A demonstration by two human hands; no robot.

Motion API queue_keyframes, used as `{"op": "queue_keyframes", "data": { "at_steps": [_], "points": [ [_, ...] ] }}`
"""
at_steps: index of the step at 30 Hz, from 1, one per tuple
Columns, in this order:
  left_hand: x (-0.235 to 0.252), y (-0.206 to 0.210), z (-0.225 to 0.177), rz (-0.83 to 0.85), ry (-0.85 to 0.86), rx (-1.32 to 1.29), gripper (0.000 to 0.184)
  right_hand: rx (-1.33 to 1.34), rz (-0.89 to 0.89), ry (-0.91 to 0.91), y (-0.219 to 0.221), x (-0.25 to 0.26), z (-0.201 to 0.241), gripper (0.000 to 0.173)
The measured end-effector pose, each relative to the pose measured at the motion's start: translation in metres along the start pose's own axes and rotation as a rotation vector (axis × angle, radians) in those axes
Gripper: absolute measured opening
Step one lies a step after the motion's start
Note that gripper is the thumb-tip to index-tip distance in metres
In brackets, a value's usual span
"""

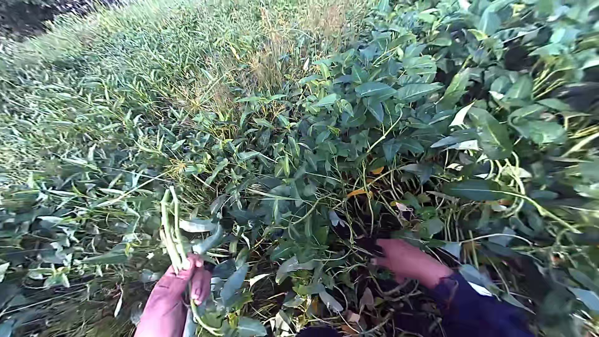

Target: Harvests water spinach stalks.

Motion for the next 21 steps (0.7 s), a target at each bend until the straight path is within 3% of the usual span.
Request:
{"op": "queue_keyframes", "data": {
  "at_steps": [2,4,11,14,17,19,21],
  "points": [
    [-0.001,0.051,-0.004,0.144,0.073,0.077,0.02,-0.138,0.068,0.021,0.02,0.007,-0.004,0.045],
    [0.001,0.112,0.001,0.299,0.093,0.169,0.013,-0.207,0.001,-0.014,0.014,-0.019,0.004,0.031],
    [0.014,0.29,0.094,0.909,-0.041,0.783,0.026,-0.156,-0.104,-0.082,-0.01,-0.06,0.01,0.028],
    [0.006,0.301,0.143,1.039,-0.126,0.973,0.035,0.066,-0.135,-0.118,0.012,-0.057,-0.003,0.029],
    [0.004,0.283,0.16,1.001,-0.177,0.98,0.036,0.619,-0.221,-0.116,0.034,-0.049,-0.048,0.043],
    [0.001,0.271,0.16,0.952,-0.208,0.979,0.036,1.029,-0.369,0.019,0.041,-0.052,-0.099,0.059],
    [-0.002,0.267,0.16,0.935,-0.228,0.985,0.035,1.206,-0.52,0.162,0.034,-0.067,-0.145,0.074]
  ]
}}
Point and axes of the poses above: each hand's wrist, its own x-axis towards the middle knuckle, its own y-axis out of the palm, z = x × y, the point moved 9 cm from there along x, towards the middle knuckle, and after that the axes turned 4 degrees about x, right-handed, at the moved point
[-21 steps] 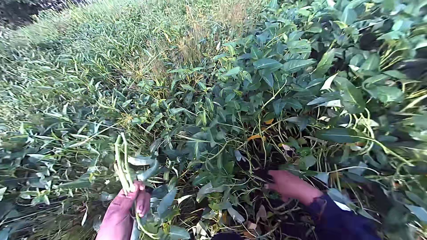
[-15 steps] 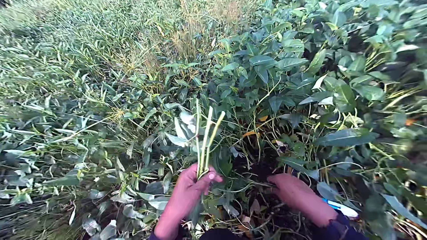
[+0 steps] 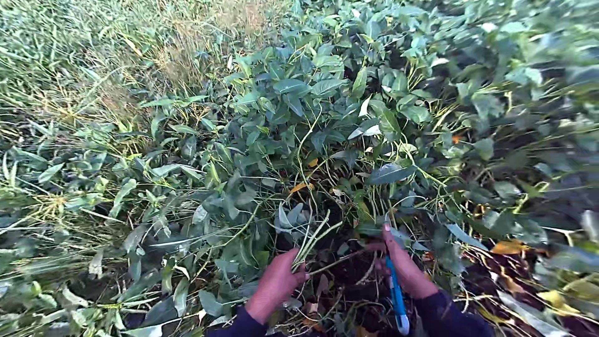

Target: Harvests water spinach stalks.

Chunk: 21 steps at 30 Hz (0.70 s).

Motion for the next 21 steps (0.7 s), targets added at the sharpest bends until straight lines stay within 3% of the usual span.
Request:
{"op": "queue_keyframes", "data": {
  "at_steps": [2,4,8,13,15,17,21],
  "points": [
    [-0.003,-0.001,-0.001,-0.002,-0.016,-0.003,0.033,-0.134,-0.095,0.051,-0.038,0.0,0.0,0.079],
    [-0.005,-0.005,-0.005,-0.012,-0.024,0.001,0.033,-0.342,-0.102,0.073,-0.063,0.002,0.002,0.068],
    [-0.007,-0.013,-0.012,-0.028,-0.024,0.007,0.033,-0.528,-0.039,0.094,-0.07,0.005,0.003,0.058],
    [-0.012,-0.013,-0.017,-0.016,-0.009,-0.012,0.033,-0.305,0.016,0.253,-0.032,0.02,-0.018,0.068],
    [-0.012,-0.011,-0.019,-0.007,-0.009,0.002,0.031,-0.141,-0.067,0.266,-0.02,0.031,-0.032,0.062],
    [-0.013,-0.016,-0.017,-0.008,-0.01,0.009,0.03,-0.168,-0.084,0.227,-0.016,0.037,-0.039,0.051],
    [-0.045,-0.089,0.03,-0.227,-0.007,-0.238,0.015,-0.264,0.017,0.165,-0.031,0.028,-0.04,0.049]
  ]
}}
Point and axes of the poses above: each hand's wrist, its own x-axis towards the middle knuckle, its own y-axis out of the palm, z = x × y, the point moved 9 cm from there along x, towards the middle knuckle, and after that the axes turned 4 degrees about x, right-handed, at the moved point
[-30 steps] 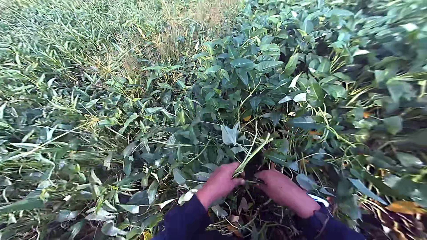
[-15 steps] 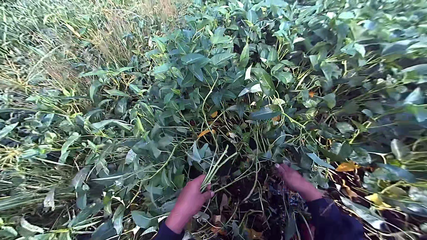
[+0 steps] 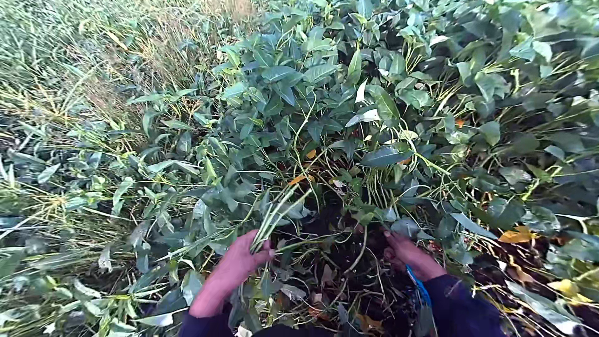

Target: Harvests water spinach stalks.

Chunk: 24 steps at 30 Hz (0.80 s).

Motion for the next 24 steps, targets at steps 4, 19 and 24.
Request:
{"op": "queue_keyframes", "data": {
  "at_steps": [4,19,24],
  "points": [
    [-0.055,-0.112,0.07,-0.408,0.005,-0.553,0.012,0.15,0.075,-0.168,-0.016,-0.03,0.056,0.053],
    [-0.207,-0.089,0.236,-1.107,-0.043,-1.287,0.034,-0.744,0.669,-0.431,0.267,-0.072,0.126,0.064],
    [-0.19,-0.131,0.203,-1.173,-0.219,-0.94,0.01,-1.314,0.961,-0.307,0.272,-0.114,0.01,0.048]
  ]
}}
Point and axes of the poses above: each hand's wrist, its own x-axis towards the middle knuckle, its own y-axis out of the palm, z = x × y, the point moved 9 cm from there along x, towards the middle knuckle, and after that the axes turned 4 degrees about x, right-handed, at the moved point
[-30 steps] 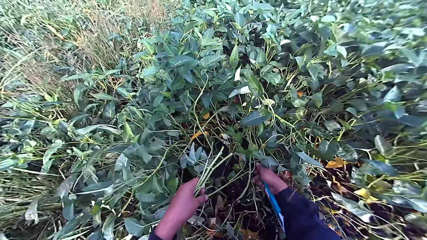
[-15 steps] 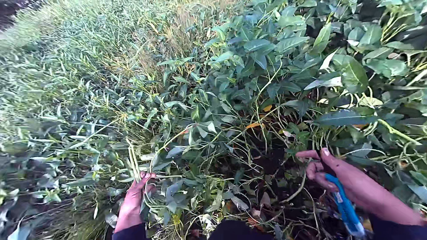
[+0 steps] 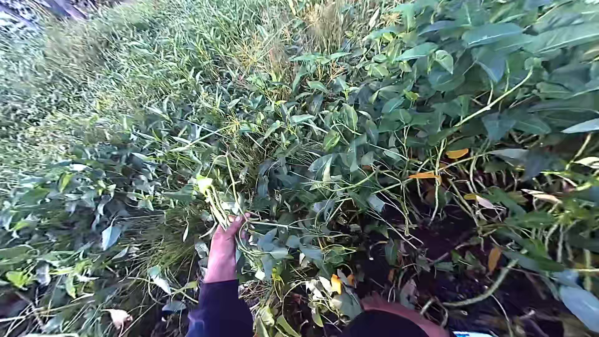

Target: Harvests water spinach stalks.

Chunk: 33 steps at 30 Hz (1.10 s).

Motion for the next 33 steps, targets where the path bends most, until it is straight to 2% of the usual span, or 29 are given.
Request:
{"op": "queue_keyframes", "data": {
  "at_steps": [2,5,7,9,10,12,15,17,18,20,21,24,26,27,29,33],
  "points": [
    [0.005,0.011,-0.027,0.061,0.071,0.121,0.008,0.16,-0.046,-0.011,0.014,-0.023,-0.015,0.054],
    [0.0,0.012,-0.064,0.107,0.179,0.129,0.014,0.273,-0.099,-0.311,-0.018,-0.065,-0.014,0.063],
    [-0.008,0.0,-0.078,0.098,0.221,0.114,0.014,0.409,-0.146,-0.461,-0.057,-0.081,-0.015,0.056],
    [-0.018,-0.017,-0.085,0.064,0.258,0.126,0.013,0.633,-0.168,-0.558,-0.095,-0.094,0.004,0.044],
    [-0.024,-0.025,-0.085,0.043,0.261,0.121,0.013,0.658,-0.162,-0.573,-0.105,-0.094,0.02,0.037],
    [-0.035,-0.038,-0.078,-0.01,0.264,0.091,0.015,0.453,-0.085,-0.522,-0.1,-0.069,0.063,0.034],
    [-0.055,-0.041,-0.06,-0.07,0.247,0.073,0.02,0.185,-0.042,-0.398,-0.073,0.004,0.121,0.048],
    [-0.066,-0.038,-0.051,-0.078,0.244,0.068,0.026,0.205,-0.178,-0.377,-0.083,0.045,0.135,0.062],
    [-0.071,-0.036,-0.049,-0.072,0.259,0.069,0.029,0.286,-0.311,-0.359,-0.098,0.055,0.129,0.062],
    [-0.079,-0.032,-0.045,-0.022,0.299,0.088,0.025,0.552,-0.62,-0.368,-0.14,0.043,0.1,0.063],
    [-0.081,-0.027,-0.044,0.036,0.329,0.121,0.021,0.711,-0.703,-0.345,-0.159,0.029,0.077,0.065],
    [-0.083,0.009,-0.031,0.27,0.402,0.264,0.012,1.181,-0.823,-0.181,-0.177,0.004,-0.036,0.049],
    [-0.082,0.048,-0.014,0.427,0.437,0.357,0.009,1.514,-0.776,-0.156,-0.161,0.006,-0.103,0.04],
    [-0.084,0.072,-0.005,0.496,0.462,0.42,0.007,1.628,-0.746,-0.167,-0.152,0.008,-0.122,0.039],
    [-0.091,0.123,0.01,0.652,0.546,0.584,0.008,1.746,-0.724,-0.237,-0.146,0.0,-0.122,0.039],
    [-0.127,0.215,0.031,1.043,0.764,0.887,0.017,1.825,-0.772,-0.543,-0.174,-0.058,-0.068,0.042]
  ]
}}
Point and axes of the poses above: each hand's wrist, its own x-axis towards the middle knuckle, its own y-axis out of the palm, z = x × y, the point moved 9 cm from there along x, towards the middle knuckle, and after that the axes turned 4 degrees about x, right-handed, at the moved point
